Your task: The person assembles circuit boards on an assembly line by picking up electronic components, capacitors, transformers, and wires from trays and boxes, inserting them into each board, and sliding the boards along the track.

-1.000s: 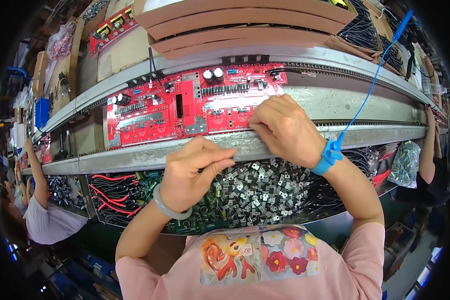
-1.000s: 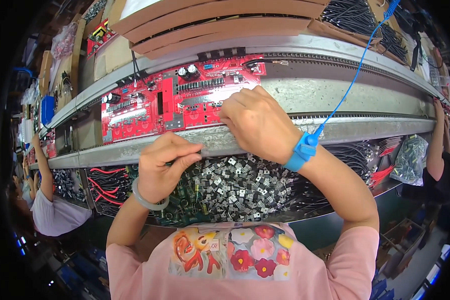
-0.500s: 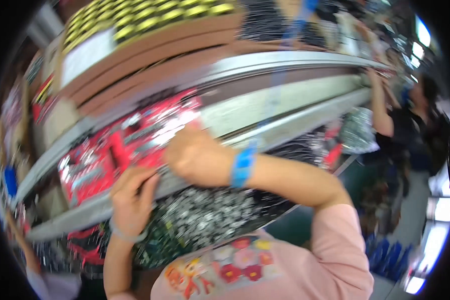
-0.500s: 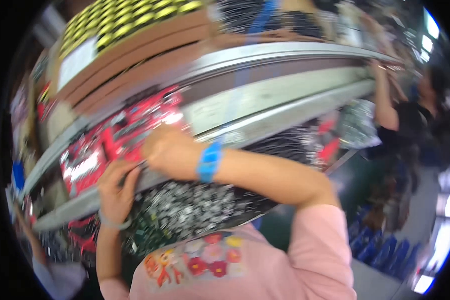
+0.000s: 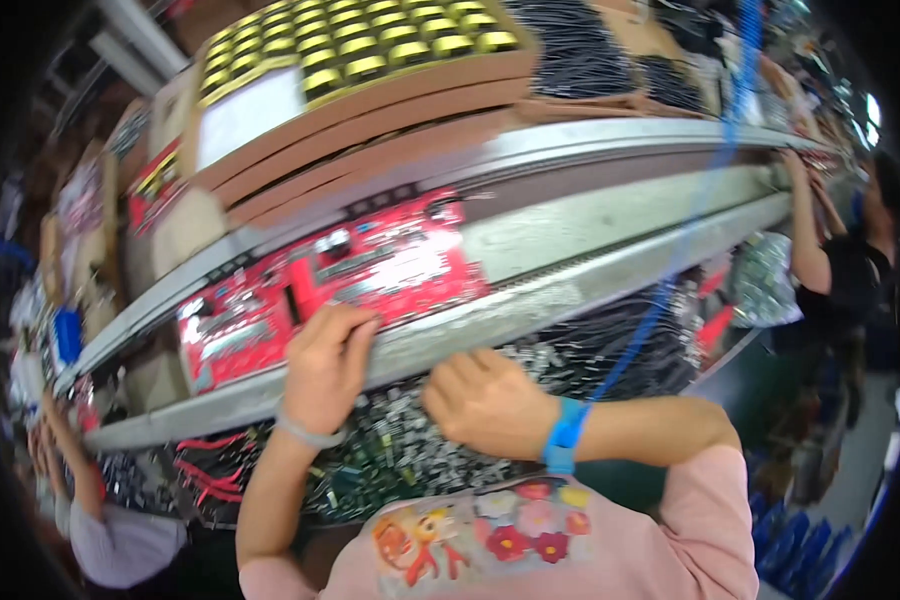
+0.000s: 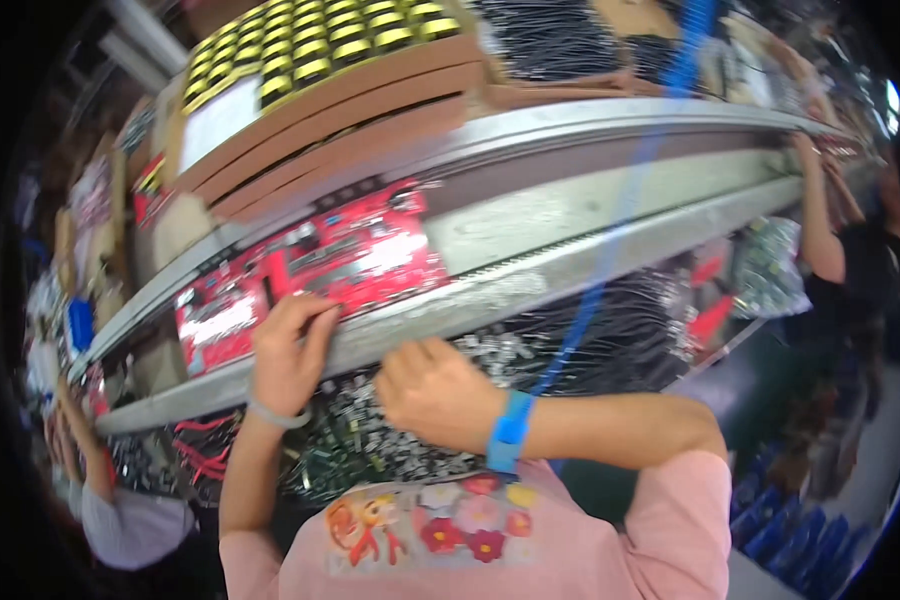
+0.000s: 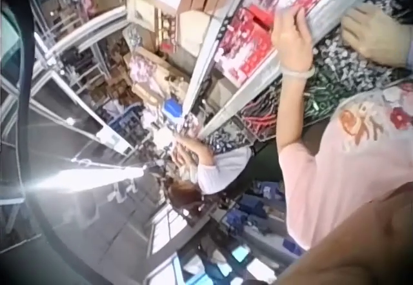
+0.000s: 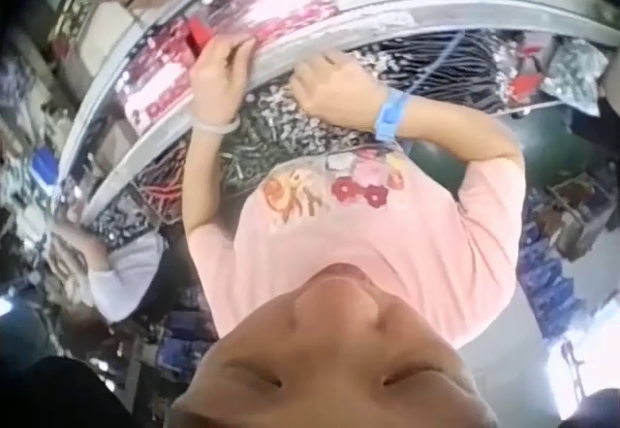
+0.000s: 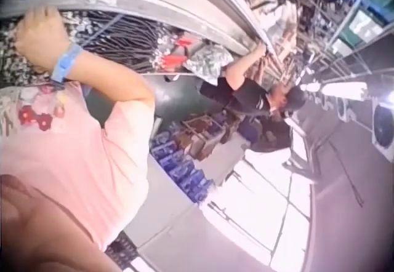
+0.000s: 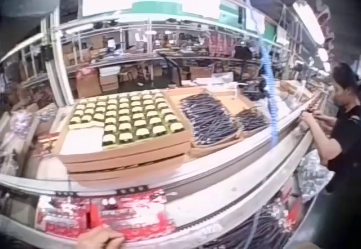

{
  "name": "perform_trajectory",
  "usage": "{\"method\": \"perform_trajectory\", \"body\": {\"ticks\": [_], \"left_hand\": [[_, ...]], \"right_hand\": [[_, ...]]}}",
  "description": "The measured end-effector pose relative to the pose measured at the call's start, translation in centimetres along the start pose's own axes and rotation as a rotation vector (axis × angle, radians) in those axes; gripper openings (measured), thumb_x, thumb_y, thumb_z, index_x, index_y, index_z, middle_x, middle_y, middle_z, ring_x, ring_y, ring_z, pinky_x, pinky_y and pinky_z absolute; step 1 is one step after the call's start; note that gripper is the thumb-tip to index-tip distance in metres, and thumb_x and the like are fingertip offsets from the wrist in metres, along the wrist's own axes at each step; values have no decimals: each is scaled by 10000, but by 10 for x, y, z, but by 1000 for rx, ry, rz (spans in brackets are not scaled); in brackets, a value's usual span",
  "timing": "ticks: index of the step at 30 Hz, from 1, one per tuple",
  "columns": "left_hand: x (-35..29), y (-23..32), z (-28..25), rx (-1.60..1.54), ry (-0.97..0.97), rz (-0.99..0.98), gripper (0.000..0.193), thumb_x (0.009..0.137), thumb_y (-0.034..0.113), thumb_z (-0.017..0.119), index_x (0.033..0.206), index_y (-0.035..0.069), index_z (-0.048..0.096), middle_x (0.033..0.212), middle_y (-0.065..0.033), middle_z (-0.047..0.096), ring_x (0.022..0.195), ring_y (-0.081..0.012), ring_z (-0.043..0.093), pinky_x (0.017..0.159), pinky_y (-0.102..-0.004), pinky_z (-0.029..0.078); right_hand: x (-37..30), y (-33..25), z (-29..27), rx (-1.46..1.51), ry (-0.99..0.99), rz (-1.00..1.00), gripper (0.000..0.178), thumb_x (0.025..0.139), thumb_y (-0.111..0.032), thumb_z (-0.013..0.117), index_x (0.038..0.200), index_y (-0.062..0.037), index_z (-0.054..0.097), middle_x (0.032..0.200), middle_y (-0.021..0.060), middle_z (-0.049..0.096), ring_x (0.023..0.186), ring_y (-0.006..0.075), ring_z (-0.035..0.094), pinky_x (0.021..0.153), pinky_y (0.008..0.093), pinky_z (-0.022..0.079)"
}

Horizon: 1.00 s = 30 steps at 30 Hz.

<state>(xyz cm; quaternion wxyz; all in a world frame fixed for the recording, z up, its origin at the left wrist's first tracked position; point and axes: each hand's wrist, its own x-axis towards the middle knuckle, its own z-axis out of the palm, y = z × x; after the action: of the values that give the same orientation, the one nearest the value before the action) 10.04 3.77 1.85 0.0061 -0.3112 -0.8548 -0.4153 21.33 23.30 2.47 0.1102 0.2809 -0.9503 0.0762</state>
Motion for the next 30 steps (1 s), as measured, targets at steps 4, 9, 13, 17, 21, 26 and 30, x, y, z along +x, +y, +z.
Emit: {"method": "perform_trajectory", "body": {"ticks": [4,9,13,17,21,26,30], "left_hand": [[-2,-4,4,23,14,40,77,925,11,731,999,-7,719,913,-154,701,777,-275,694,686,-348,540],[-1,-5,7,24,32,64,80,908,20,735,981,12,702,897,-153,682,785,-340,694,683,-409,558],[-1,-6,8,65,11,107,77,899,23,742,962,18,698,870,-139,668,777,-332,686,669,-412,548],[-2,-7,8,83,21,122,76,898,24,741,960,18,697,862,-139,663,774,-332,681,666,-415,545],[-1,-6,9,54,12,81,86,899,19,736,974,19,694,860,-145,660,778,-344,680,672,-418,544],[3,-11,16,77,-20,104,65,922,-6,699,986,4,697,861,-173,654,805,-363,664,725,-435,526],[-4,-3,2,171,-16,158,45,923,-41,673,963,-23,665,879,-189,644,787,-379,634,710,-436,511]], "right_hand": [[1,1,-2,68,-81,-64,155,742,-191,645,830,-67,671,876,54,564,850,220,577,716,344,447],[-1,0,0,81,-37,-72,114,779,-176,657,796,-66,679,880,62,556,838,212,572,698,334,448],[0,-2,1,119,-29,-61,104,785,-174,657,804,-74,674,881,60,552,831,209,575,695,328,457],[1,0,-4,147,-120,-72,115,776,-176,657,831,-76,663,903,64,554,843,217,585,714,336,472],[-2,4,-3,177,-87,-91,121,784,-184,657,834,-75,668,920,64,566,856,221,590,724,342,477],[-8,4,20,261,-65,-106,221,795,-249,655,926,-71,662,1042,84,610,918,240,616,742,358,525],[5,-7,36,184,145,-162,210,806,-267,633,916,-88,623,907,50,568,876,237,595,704,357,464]]}}
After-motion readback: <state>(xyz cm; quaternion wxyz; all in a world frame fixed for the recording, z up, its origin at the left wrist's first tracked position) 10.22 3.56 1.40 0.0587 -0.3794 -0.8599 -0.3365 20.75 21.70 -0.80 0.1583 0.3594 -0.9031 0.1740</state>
